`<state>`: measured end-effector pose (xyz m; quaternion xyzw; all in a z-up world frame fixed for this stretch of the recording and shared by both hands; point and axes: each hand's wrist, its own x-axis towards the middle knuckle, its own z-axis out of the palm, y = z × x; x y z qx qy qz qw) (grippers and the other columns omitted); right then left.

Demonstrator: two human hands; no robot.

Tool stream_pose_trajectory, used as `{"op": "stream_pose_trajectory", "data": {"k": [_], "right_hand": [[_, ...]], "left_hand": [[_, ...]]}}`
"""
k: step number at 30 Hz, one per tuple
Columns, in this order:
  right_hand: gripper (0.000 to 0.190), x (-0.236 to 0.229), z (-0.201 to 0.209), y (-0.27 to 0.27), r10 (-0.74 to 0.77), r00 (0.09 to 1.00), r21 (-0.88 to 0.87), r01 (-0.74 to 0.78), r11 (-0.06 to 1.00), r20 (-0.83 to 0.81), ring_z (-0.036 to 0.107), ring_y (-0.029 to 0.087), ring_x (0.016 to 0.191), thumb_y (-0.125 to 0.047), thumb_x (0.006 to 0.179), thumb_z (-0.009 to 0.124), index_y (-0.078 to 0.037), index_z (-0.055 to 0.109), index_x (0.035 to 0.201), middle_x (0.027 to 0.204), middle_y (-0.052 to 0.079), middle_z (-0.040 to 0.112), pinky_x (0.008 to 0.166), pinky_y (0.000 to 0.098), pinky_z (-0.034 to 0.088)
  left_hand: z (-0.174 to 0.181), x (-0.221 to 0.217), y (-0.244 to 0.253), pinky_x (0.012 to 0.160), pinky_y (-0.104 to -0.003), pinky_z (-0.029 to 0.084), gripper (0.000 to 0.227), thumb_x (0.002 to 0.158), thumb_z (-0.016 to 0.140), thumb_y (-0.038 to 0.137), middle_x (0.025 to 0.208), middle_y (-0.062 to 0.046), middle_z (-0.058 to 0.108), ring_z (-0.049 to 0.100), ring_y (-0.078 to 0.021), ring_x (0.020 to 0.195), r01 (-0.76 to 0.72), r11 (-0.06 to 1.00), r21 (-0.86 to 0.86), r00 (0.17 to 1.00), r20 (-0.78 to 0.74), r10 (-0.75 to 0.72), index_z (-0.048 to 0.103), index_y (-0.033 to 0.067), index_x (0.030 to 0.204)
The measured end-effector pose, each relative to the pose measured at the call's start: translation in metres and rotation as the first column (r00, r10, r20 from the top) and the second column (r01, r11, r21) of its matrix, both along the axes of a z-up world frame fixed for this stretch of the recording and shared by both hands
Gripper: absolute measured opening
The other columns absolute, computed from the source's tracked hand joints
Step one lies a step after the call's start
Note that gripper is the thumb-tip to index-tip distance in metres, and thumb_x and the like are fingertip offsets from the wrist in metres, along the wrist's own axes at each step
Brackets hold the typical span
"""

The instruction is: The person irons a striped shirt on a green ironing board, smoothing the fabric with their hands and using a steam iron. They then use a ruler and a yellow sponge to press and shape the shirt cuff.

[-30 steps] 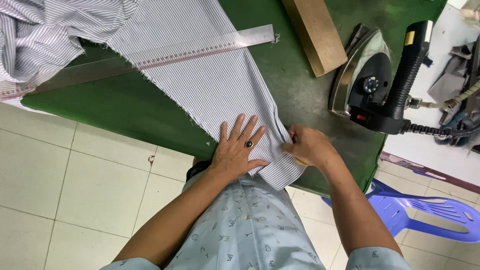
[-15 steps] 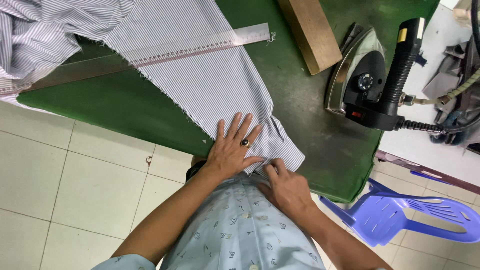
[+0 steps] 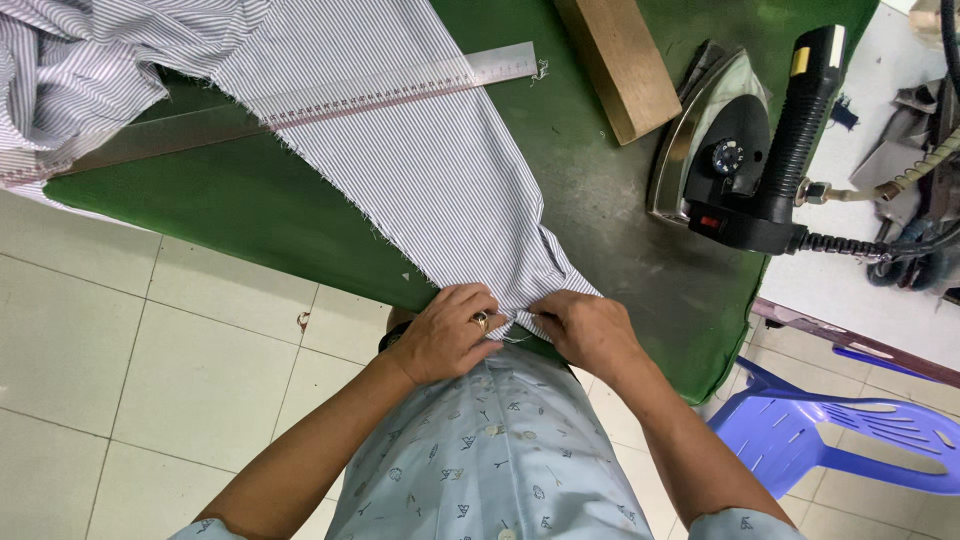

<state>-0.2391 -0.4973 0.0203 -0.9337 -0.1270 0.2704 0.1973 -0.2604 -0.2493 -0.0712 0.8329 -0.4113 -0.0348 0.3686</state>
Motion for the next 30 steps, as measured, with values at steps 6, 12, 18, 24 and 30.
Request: {"op": "stream_pose_trajectory", "data": {"k": [6, 12, 18, 24, 30], "right_hand": [[0.016, 0.000, 0.016, 0.003, -0.033, 0.995, 0.137, 0.046, 0.990, -0.095, 0.077, 0.029, 0.084, -0.028, 0.092, 0.070, -0.019, 0.081, 0.100, 0.087, 0.006, 0.079, 0.070, 0.0403, 0.060], [0.029, -0.011, 0.032, -0.016, -0.355, 0.917, 0.041, 0.368, 0.929, -0.181, 0.075, 0.039, 0.087, -0.036, 0.093, 0.071, -0.012, 0.081, 0.104, 0.091, 0.015, 0.080, 0.075, 0.0478, 0.059], [0.044, -0.019, 0.024, -0.032, -0.664, 0.746, 0.066, 0.666, 0.743, -0.046, 0.069, 0.029, 0.070, -0.037, 0.083, 0.087, -0.005, 0.074, 0.110, 0.095, 0.016, 0.071, 0.061, 0.0416, 0.053], [0.063, -0.028, 0.001, -0.047, -0.716, 0.609, 0.080, 0.778, 0.623, -0.343, 0.071, 0.043, 0.109, -0.049, 0.086, 0.080, -0.004, 0.070, 0.130, 0.117, 0.021, 0.074, 0.092, 0.0539, 0.055], [0.021, -0.059, -0.014, -0.055, -0.607, 0.647, 0.226, 0.747, 0.625, -0.461, 0.068, 0.030, 0.084, -0.006, 0.088, 0.072, 0.001, 0.083, 0.104, 0.089, 0.024, 0.079, 0.078, 0.0427, 0.054]], "left_hand": [[0.006, -0.006, -0.005, 0.099, -0.049, 0.045, 0.018, 0.094, 0.071, 0.028, 0.100, -0.004, 0.059, 0.057, -0.0309, 0.120, -0.065, 0.997, 0.040, 0.998, -0.020, 0.065, 0.071, 0.0099, 0.098], [-0.003, -0.014, -0.010, 0.099, -0.047, 0.047, 0.020, 0.100, 0.067, 0.020, 0.103, -0.001, 0.065, 0.061, -0.0295, 0.120, -0.166, 0.983, -0.081, 0.984, 0.050, 0.171, 0.075, 0.0109, 0.085], [-0.003, -0.016, -0.011, 0.099, -0.051, 0.047, 0.011, 0.097, 0.068, 0.023, 0.102, -0.003, 0.060, 0.059, -0.0314, 0.123, -0.149, 0.989, 0.003, 0.984, 0.100, 0.148, 0.074, 0.0148, 0.100], [-0.011, -0.018, -0.014, 0.099, -0.051, 0.046, 0.016, 0.102, 0.063, 0.030, 0.102, -0.001, 0.058, 0.058, -0.0299, 0.123, -0.198, 0.980, -0.003, 0.968, 0.158, 0.196, 0.072, 0.0185, 0.096], [-0.003, -0.008, -0.015, 0.097, -0.047, 0.048, 0.009, 0.097, 0.069, 0.022, 0.094, 0.000, 0.066, 0.064, -0.0287, 0.116, -0.302, 0.948, -0.101, 0.949, -0.128, 0.289, 0.073, 0.0153, 0.092]]}}
